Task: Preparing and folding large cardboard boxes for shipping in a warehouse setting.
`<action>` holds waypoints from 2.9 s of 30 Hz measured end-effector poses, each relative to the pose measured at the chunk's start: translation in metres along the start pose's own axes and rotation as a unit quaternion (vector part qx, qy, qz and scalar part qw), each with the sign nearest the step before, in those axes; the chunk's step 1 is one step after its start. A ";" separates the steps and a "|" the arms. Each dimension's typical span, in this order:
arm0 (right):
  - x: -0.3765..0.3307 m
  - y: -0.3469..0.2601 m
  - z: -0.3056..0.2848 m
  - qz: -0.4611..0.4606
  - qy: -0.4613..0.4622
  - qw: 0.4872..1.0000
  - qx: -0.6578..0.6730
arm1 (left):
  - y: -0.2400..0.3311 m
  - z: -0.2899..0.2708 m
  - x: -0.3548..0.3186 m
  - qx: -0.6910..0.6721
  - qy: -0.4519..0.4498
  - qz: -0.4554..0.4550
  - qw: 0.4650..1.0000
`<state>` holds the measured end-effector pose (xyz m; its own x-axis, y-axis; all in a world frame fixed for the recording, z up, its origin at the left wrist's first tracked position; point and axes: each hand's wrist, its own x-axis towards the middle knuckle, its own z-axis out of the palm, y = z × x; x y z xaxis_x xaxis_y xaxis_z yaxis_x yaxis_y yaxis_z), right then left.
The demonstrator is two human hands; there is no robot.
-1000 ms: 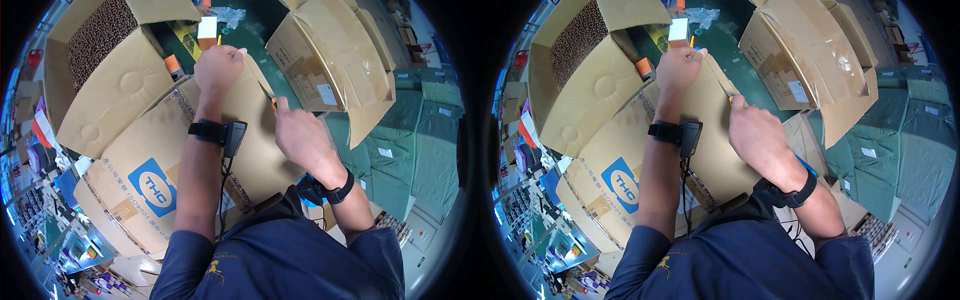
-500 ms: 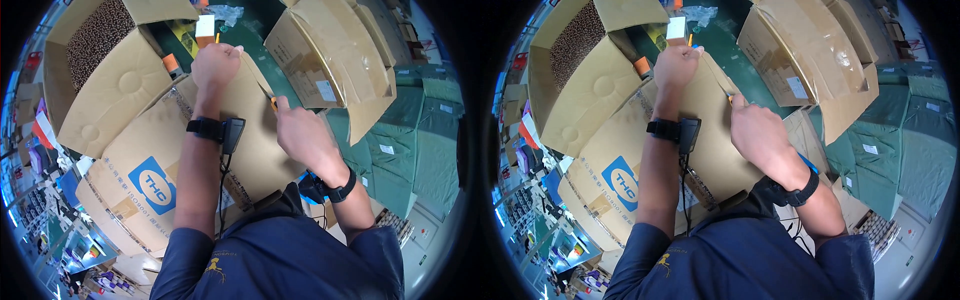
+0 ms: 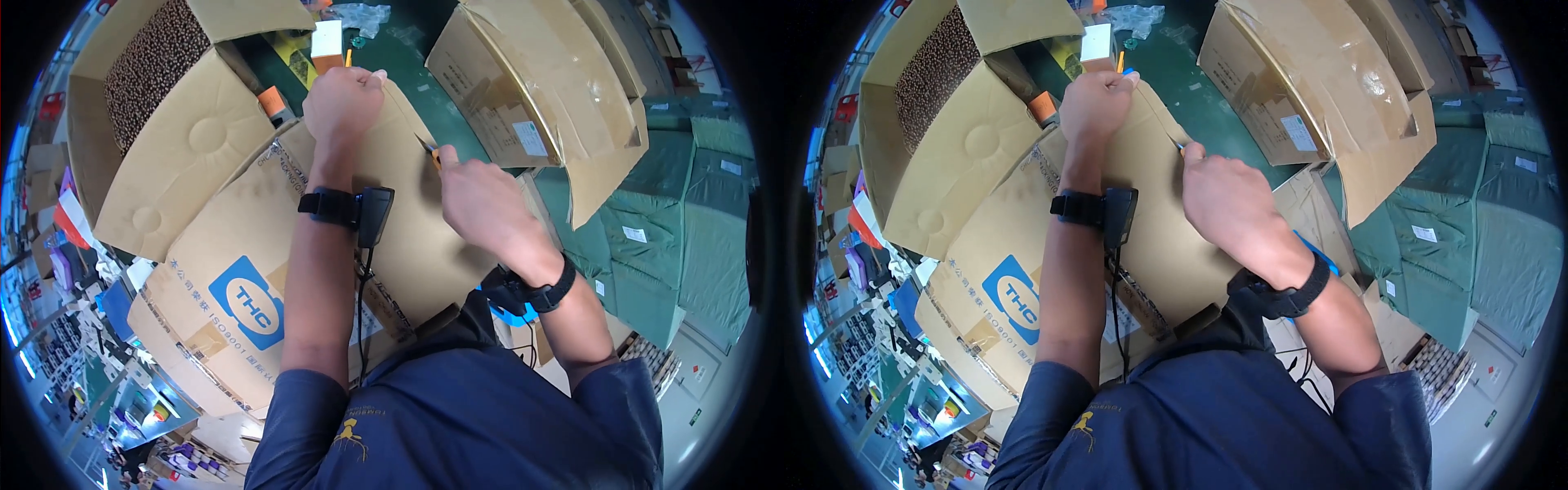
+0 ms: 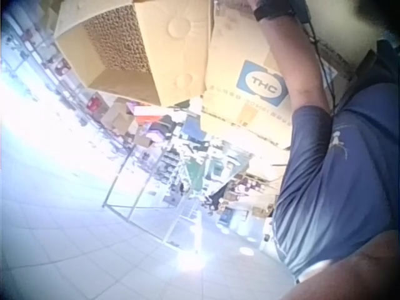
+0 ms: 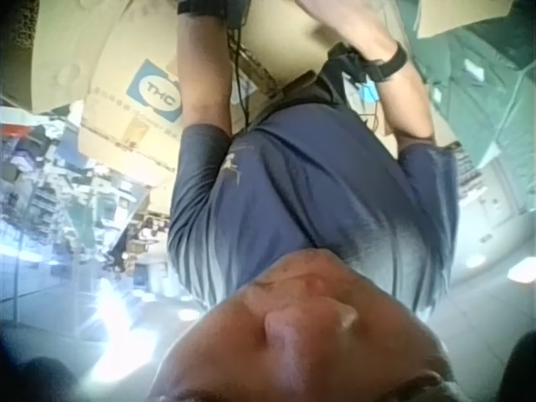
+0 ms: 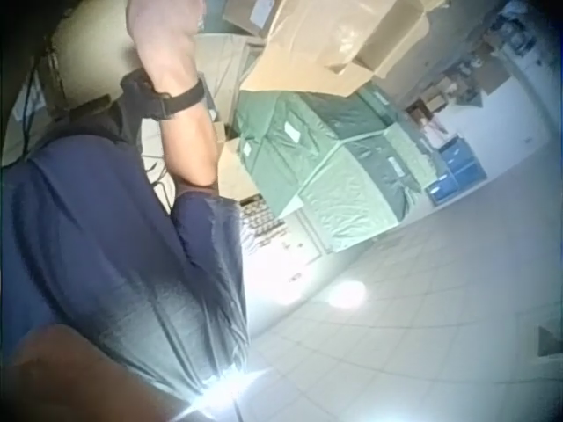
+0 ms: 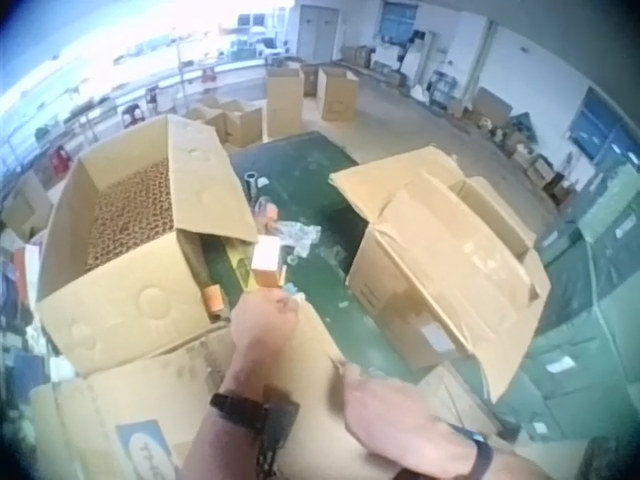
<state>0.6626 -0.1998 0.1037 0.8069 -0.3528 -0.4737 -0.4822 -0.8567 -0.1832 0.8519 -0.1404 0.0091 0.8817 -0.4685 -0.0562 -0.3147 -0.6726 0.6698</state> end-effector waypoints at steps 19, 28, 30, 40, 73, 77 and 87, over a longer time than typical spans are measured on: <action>-0.007 0.006 0.005 0.004 -0.009 0.999 0.030 | -0.001 0.003 0.001 0.014 -0.011 -0.011 1.000; -0.034 0.006 -0.001 0.012 0.010 1.000 0.027 | -0.004 -0.001 0.000 -0.038 0.002 0.016 0.999; -0.029 0.006 0.001 0.008 0.009 1.000 0.024 | -0.003 -0.002 0.001 -0.038 -0.005 0.010 0.999; -0.025 0.009 -0.001 0.002 -0.003 1.000 0.031 | -0.005 0.000 0.002 -0.020 0.010 0.006 1.000; -0.016 0.026 -0.005 -0.034 -0.050 0.998 0.030 | 0.000 -0.002 0.000 -0.011 0.005 0.016 1.000; -0.040 0.019 -0.009 -0.018 -0.051 0.998 0.044 | -0.005 -0.004 0.000 -0.008 0.003 0.003 1.000; -0.036 0.023 0.005 -0.019 -0.019 0.999 0.018 | 0.000 -0.003 0.001 -0.002 -0.010 0.001 1.000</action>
<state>0.6206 -0.2052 0.1116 0.8117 -0.3059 -0.4976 -0.4644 -0.8547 -0.2321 0.8540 -0.1394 0.0111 0.8739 -0.4810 -0.0700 -0.3147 -0.6698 0.6726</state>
